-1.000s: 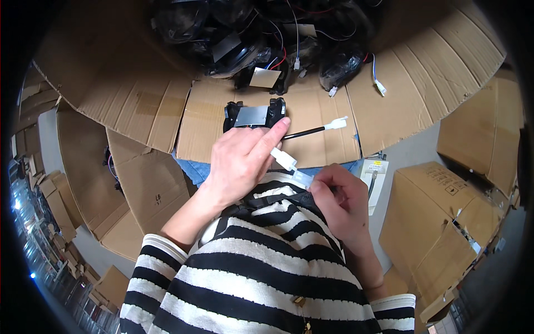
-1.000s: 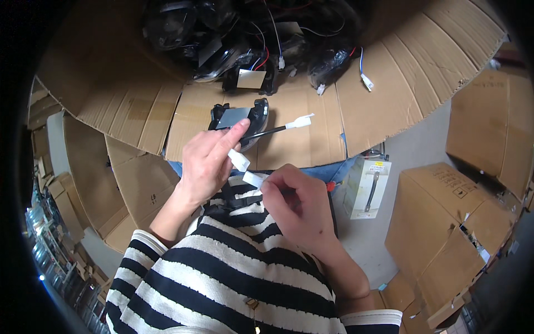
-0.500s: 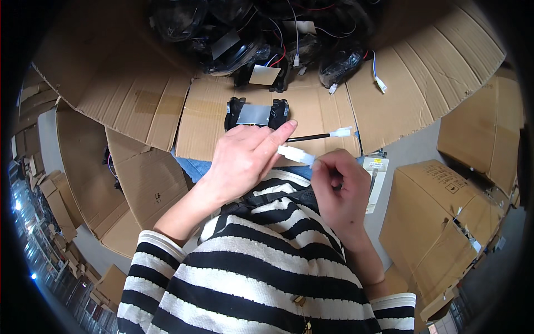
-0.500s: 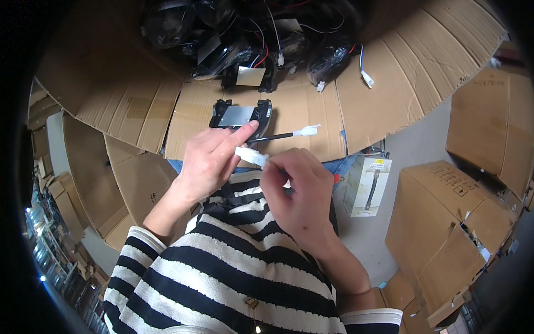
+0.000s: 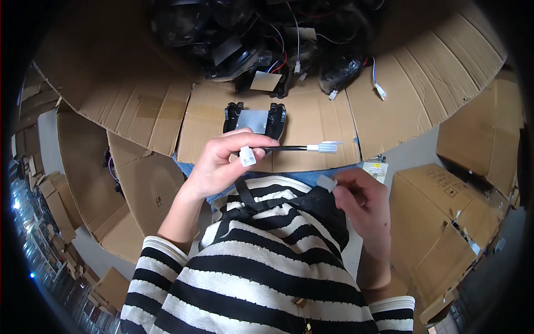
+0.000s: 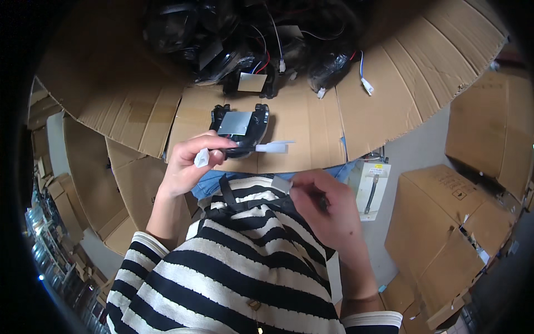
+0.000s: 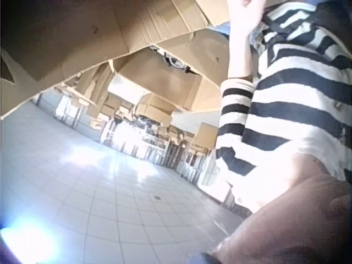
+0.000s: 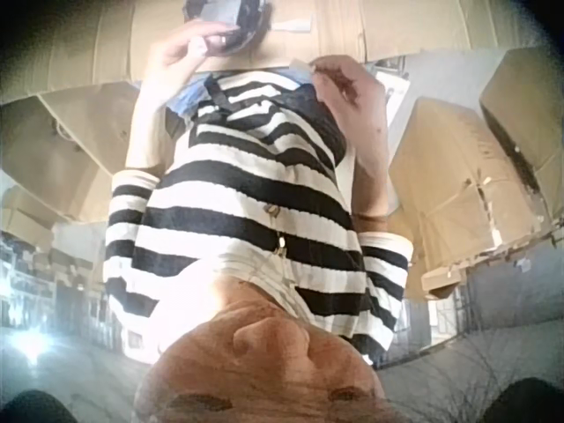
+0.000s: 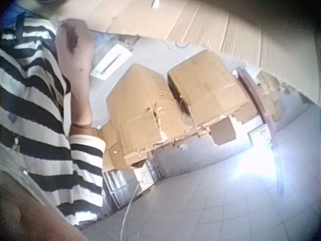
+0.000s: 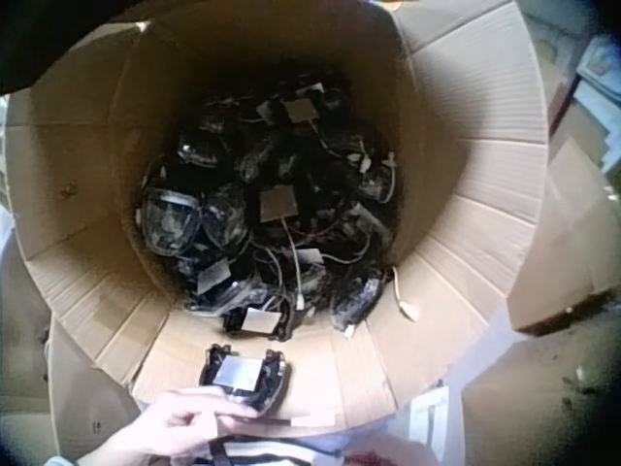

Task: The person sorts through a large cardboard box filled with car headlights and electronic components. They repeatedly pick up individual headlights, inspect the attached wiring and connectors, and place them back into the box. The person handles the items one at a time, manipulating the wires and plastic connectors with their hands.

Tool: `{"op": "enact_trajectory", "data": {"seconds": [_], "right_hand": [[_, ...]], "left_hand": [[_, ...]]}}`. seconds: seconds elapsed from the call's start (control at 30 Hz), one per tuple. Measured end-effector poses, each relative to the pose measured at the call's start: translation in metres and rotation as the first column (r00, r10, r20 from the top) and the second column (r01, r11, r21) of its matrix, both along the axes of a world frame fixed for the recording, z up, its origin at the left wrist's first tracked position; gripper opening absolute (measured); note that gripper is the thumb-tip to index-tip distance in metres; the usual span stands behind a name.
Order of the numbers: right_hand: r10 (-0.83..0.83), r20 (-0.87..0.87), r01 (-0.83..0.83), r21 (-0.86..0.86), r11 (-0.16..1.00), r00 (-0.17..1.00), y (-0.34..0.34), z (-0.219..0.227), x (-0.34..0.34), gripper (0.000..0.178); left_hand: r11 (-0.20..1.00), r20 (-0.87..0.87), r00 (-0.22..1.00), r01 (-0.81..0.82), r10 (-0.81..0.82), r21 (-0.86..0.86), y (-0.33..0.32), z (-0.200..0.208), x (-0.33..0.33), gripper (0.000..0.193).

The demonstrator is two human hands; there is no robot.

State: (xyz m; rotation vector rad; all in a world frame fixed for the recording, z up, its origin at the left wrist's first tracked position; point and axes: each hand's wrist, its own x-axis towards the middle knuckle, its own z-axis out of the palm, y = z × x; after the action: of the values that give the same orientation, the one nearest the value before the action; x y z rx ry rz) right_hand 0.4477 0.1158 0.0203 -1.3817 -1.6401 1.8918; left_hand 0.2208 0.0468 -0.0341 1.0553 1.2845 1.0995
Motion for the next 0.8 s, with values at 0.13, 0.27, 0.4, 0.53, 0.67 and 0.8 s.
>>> {"op": "enact_trajectory", "data": {"seconds": [0.13, 0.27, 0.4, 0.53, 0.67, 0.8], "right_hand": [[0.11, -0.011, -0.11, -0.021, 0.994, 0.994, 0.006, 0.017, 0.001, 0.006], [0.041, -0.183, -0.042, 0.0, 0.999, 0.982, 0.005, 0.01, 0.003, 0.005], [0.047, -0.305, -0.058, -0.026, 0.998, 0.951, 0.003, 0.005, -0.001, 0.005], [0.044, -0.326, -0.069, -0.068, 0.995, 0.944, 0.002, 0.004, -0.003, 0.005], [0.018, -0.302, -0.051, -0.104, 0.993, 0.953, 0.002, 0.008, -0.003, 0.002], [0.025, -0.25, -0.058, -0.123, 0.991, 0.968, 0.005, 0.013, -0.005, 0.003]], "left_hand": [[0.994, 0.237, 0.971, -0.011, 0.035, -0.105, -0.006, 0.006, -0.001, 0.02], [0.998, 0.282, 0.958, -0.026, 0.043, -0.064, -0.009, 0.003, -0.003, 0.018], [1.0, 0.363, 0.931, -0.024, 0.028, -0.018, -0.013, -0.002, -0.003, 0.017], [1.0, 0.345, 0.938, -0.03, 0.026, 0.004, -0.016, -0.005, -0.001, 0.017], [1.0, 0.333, 0.943, -0.011, 0.009, 0.005, -0.014, -0.002, -0.001, 0.018], [0.999, 0.242, 0.97, 0.008, -0.019, 0.047, -0.014, -0.004, 0.001, 0.017]]}}
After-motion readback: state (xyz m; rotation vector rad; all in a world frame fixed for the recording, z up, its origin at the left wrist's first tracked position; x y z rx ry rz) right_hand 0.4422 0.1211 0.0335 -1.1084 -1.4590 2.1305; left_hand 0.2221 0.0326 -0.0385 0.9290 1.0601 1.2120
